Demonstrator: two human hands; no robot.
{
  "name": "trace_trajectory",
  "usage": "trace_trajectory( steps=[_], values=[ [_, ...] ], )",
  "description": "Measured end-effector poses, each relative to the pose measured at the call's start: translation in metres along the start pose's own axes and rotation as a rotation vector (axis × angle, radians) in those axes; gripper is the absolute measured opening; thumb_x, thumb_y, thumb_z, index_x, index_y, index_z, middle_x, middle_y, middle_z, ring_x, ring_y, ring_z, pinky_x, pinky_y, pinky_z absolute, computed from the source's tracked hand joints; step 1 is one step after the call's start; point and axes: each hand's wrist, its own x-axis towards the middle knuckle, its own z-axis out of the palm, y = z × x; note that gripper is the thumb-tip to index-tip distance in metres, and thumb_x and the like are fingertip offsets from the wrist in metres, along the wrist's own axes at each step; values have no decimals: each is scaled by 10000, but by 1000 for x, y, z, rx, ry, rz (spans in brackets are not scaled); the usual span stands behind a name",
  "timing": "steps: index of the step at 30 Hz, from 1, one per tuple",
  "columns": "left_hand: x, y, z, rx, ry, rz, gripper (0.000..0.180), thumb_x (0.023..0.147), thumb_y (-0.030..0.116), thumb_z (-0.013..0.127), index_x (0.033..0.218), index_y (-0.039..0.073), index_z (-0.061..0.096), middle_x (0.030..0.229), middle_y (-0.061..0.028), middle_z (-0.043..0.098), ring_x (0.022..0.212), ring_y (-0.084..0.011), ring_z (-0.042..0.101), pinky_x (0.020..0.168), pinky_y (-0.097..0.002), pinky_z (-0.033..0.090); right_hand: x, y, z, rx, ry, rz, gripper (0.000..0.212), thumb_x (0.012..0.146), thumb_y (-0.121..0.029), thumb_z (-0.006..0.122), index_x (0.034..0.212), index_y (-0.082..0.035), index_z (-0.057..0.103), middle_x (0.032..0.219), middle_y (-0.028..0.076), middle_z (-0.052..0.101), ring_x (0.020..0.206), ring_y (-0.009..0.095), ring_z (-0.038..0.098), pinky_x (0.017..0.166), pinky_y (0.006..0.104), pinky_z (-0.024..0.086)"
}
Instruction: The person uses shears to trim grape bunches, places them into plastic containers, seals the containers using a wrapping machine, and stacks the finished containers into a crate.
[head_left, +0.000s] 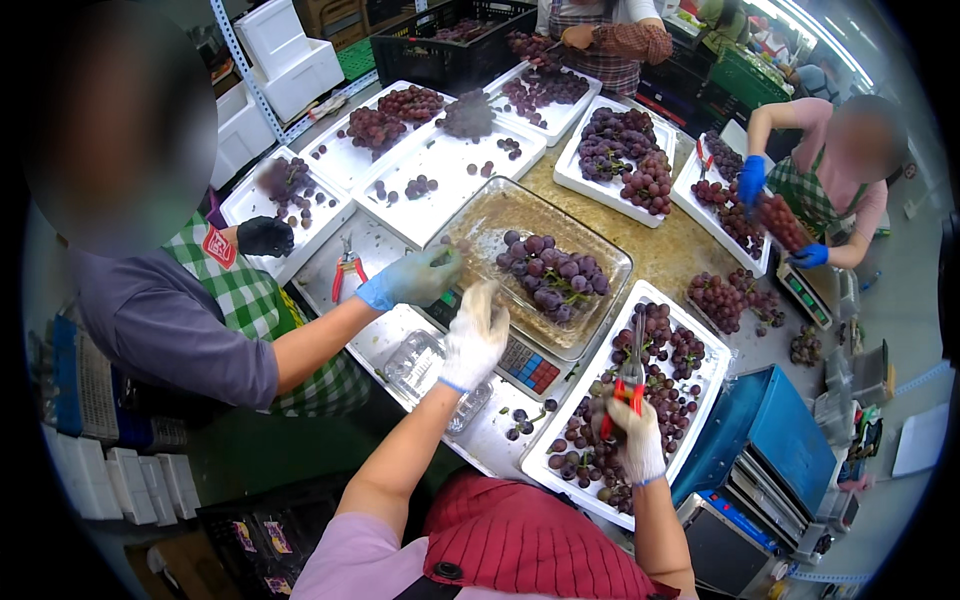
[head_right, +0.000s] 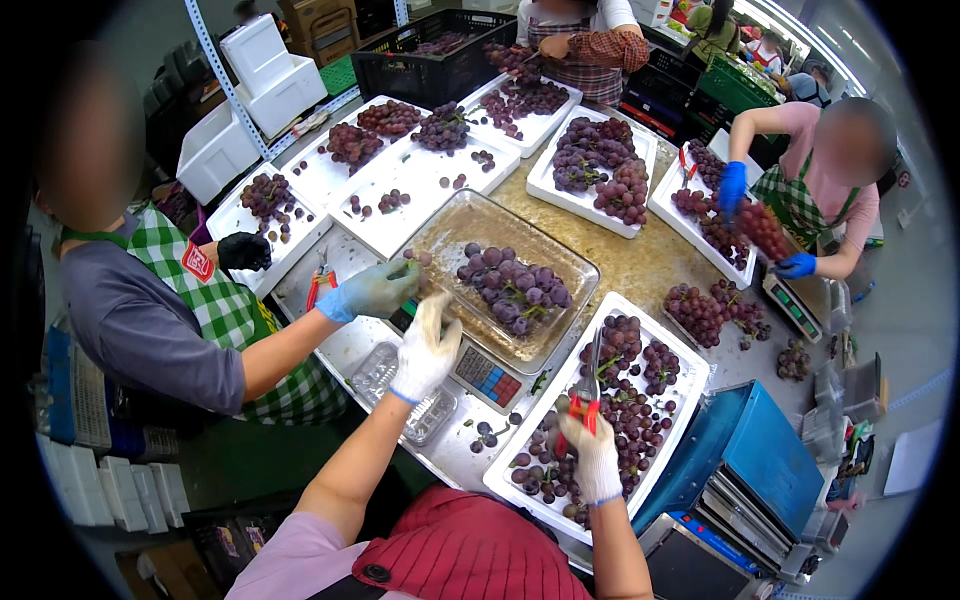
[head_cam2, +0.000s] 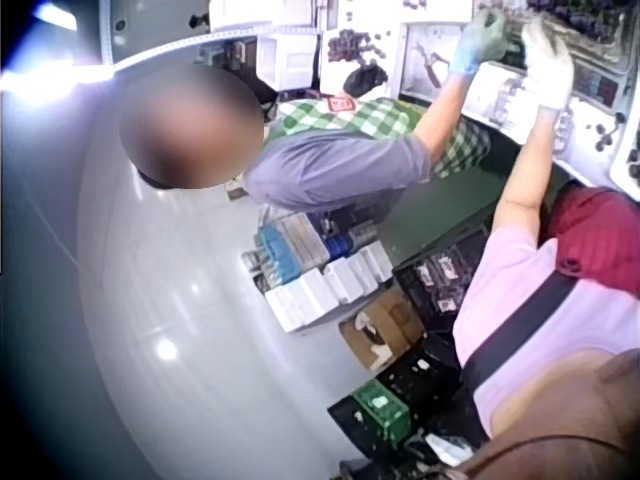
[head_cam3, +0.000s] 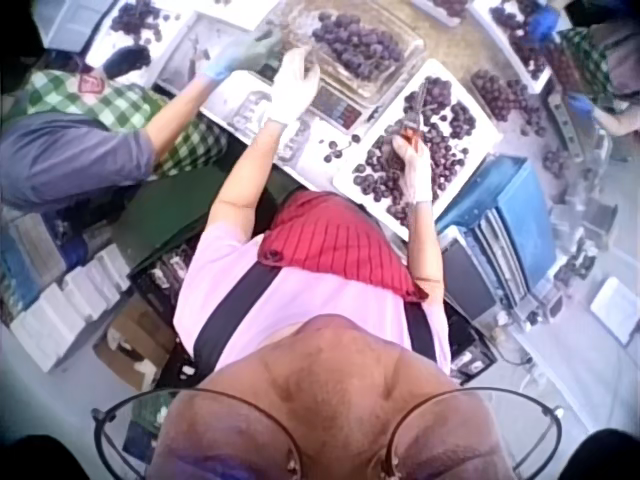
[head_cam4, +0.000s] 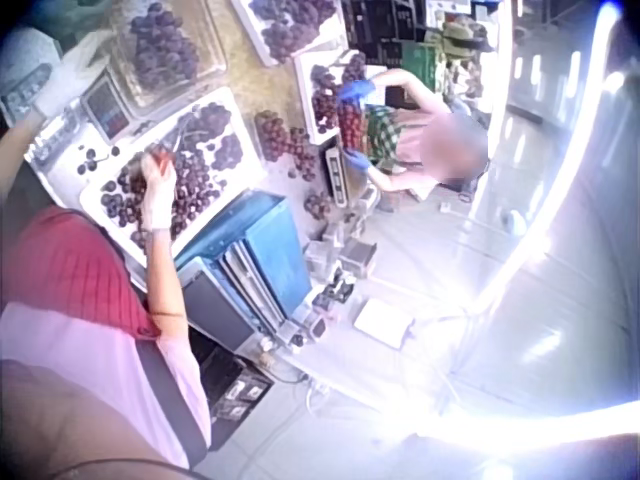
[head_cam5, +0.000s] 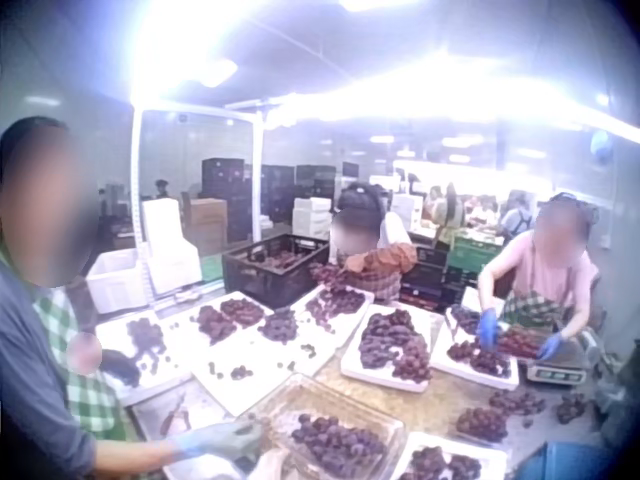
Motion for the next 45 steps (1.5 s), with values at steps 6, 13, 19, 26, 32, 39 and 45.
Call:
trace_trajectory(
  steps=[6,13,19,26,32,39,45],
  values=[
    [43,-26,31,62,-154,-136,323,803,118,569,1114,50,522,1154,-220,539,1008,-410,580,879,-462,476,80,3,36,146,103,-79,206,850,-80,650,1040,-27,592,845,66,641,624,169,618,574,308,531],
    [41,-31,30,88,-153,-134,296,782,127,593,1066,73,533,1088,-208,555,967,-403,592,833,-464,489,106,-14,49,106,167,-99,207,848,-64,661,1044,-32,601,813,26,622,665,149,618,603,297,515],
    [58,-33,12,125,-180,-126,307,806,200,628,1079,72,572,1067,-203,574,946,-411,606,821,-471,493,124,-29,29,-12,266,-175,153,833,-74,681,974,-60,623,776,-14,596,631,108,555,591,269,470],
    [84,-42,12,336,-322,-31,340,801,239,675,1105,99,613,1094,-221,564,929,-416,632,793,-489,524,51,-56,77,-484,-174,24,354,920,-353,644,1078,-38,610,857,9,619,759,102,549,682,259,451],
    [96,-42,14,369,-383,12,319,774,251,696,1052,105,638,1037,-209,574,929,-401,623,786,-485,512,70,-17,113,-271,-216,355,314,920,-366,655,987,-63,608,808,24,626,648,136,591,584,283,489],
    [96,-58,19,312,-348,121,321,754,229,687,1038,87,640,966,-191,591,933,-378,612,805,-472,506,92,-20,143,155,-195,488,345,943,-377,600,1027,-43,586,896,109,656,782,246,639,732,399,537],
    [97,-58,17,303,-377,98,340,748,232,694,1052,90,639,976,-167,594,962,-352,605,819,-455,505,99,-7,177,736,-203,550,382,960,-402,546,1089,-43,564,987,138,626,884,288,611,740,430,533]
  ],
)
